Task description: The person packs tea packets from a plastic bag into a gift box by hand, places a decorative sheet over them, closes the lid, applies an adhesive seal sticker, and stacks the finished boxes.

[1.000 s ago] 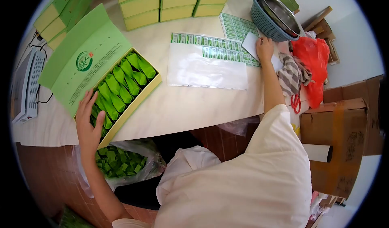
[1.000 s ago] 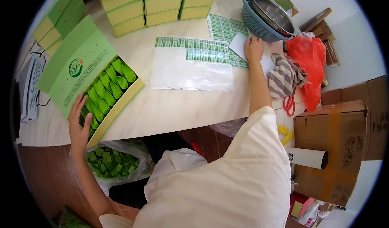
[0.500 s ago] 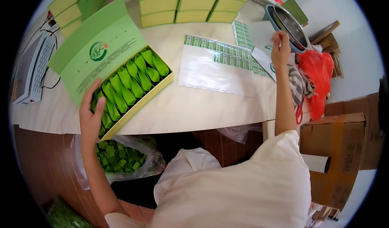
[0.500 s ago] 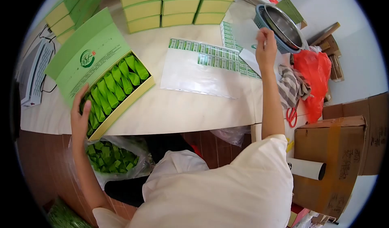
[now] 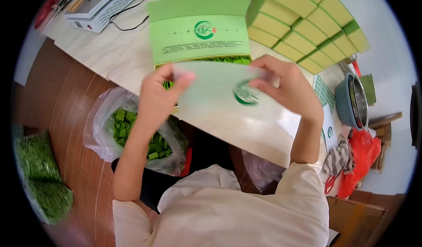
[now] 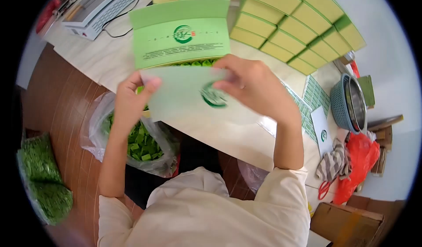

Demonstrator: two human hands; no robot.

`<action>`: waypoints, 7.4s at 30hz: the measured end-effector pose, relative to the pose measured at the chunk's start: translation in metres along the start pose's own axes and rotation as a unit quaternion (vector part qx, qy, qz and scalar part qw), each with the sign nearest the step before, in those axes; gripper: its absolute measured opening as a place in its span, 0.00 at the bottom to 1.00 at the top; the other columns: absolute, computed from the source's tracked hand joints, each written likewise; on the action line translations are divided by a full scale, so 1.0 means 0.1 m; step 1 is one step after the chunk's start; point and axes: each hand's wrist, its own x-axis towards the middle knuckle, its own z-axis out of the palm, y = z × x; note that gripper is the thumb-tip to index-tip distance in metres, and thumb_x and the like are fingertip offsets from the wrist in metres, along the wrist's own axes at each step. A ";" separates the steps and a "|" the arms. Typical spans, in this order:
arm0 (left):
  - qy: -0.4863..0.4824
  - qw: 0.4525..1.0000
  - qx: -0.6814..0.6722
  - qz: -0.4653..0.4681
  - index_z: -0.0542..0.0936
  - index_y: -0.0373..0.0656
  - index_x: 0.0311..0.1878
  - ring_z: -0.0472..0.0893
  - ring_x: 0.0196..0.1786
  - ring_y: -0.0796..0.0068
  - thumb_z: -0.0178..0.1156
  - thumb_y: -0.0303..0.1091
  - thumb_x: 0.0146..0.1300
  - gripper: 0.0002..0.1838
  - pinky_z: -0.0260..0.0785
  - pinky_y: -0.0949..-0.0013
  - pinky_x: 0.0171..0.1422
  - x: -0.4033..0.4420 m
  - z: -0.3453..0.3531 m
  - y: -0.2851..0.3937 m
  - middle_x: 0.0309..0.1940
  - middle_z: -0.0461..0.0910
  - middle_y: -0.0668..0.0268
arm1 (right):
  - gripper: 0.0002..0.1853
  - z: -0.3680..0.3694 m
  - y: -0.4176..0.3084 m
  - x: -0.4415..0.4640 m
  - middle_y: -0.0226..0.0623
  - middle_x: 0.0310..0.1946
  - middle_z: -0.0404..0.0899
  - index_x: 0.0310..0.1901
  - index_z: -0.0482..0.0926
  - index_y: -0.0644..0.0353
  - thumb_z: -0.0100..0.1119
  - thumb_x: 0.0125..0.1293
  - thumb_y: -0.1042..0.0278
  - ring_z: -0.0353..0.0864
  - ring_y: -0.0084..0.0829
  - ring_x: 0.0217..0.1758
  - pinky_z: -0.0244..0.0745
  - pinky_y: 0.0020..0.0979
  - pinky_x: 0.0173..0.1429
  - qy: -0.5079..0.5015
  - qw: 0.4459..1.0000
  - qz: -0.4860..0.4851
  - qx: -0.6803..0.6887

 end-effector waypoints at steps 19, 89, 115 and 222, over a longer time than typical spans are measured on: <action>0.153 0.954 0.252 -0.060 0.70 0.41 0.32 0.60 0.29 0.79 0.69 0.38 0.54 0.16 0.58 0.75 0.34 0.15 -0.23 -0.73 0.25 0.62 0.73 | 0.13 0.47 1.38 0.40 0.32 0.22 0.74 0.30 0.75 0.65 0.67 0.59 0.64 0.70 0.25 0.27 0.70 0.28 0.35 0.016 0.979 0.197 0.049; 0.101 0.931 -0.313 -0.158 0.67 0.40 0.64 0.75 0.56 0.74 0.42 0.43 0.75 0.22 0.64 0.67 0.62 -1.26 -0.52 -0.89 0.55 0.76 0.63 | 0.44 1.65 0.02 -0.36 0.46 0.63 0.68 0.62 0.66 0.52 0.78 0.39 0.65 0.60 0.52 0.70 0.54 0.54 0.70 0.244 0.938 -0.220 0.113; 0.119 0.962 0.222 0.106 0.70 0.46 0.61 0.47 0.74 0.45 0.71 0.37 0.52 0.32 0.45 0.44 0.74 -0.94 0.01 -0.81 0.72 0.49 0.55 | 0.18 0.34 2.11 -1.47 0.42 0.56 0.74 0.53 0.77 0.59 0.61 0.63 0.63 0.72 0.45 0.57 0.69 0.38 0.59 0.230 0.895 0.137 -0.358; 0.151 0.935 0.302 0.110 0.80 0.50 0.45 0.72 0.62 0.58 0.68 0.28 0.49 0.17 0.54 0.42 0.71 -0.97 0.11 -0.62 0.54 0.76 0.66 | 0.06 1.27 -0.02 0.38 0.29 0.22 0.78 0.32 0.80 0.66 0.64 0.59 0.72 0.70 0.16 0.24 0.68 0.22 0.29 -0.093 0.956 0.144 0.237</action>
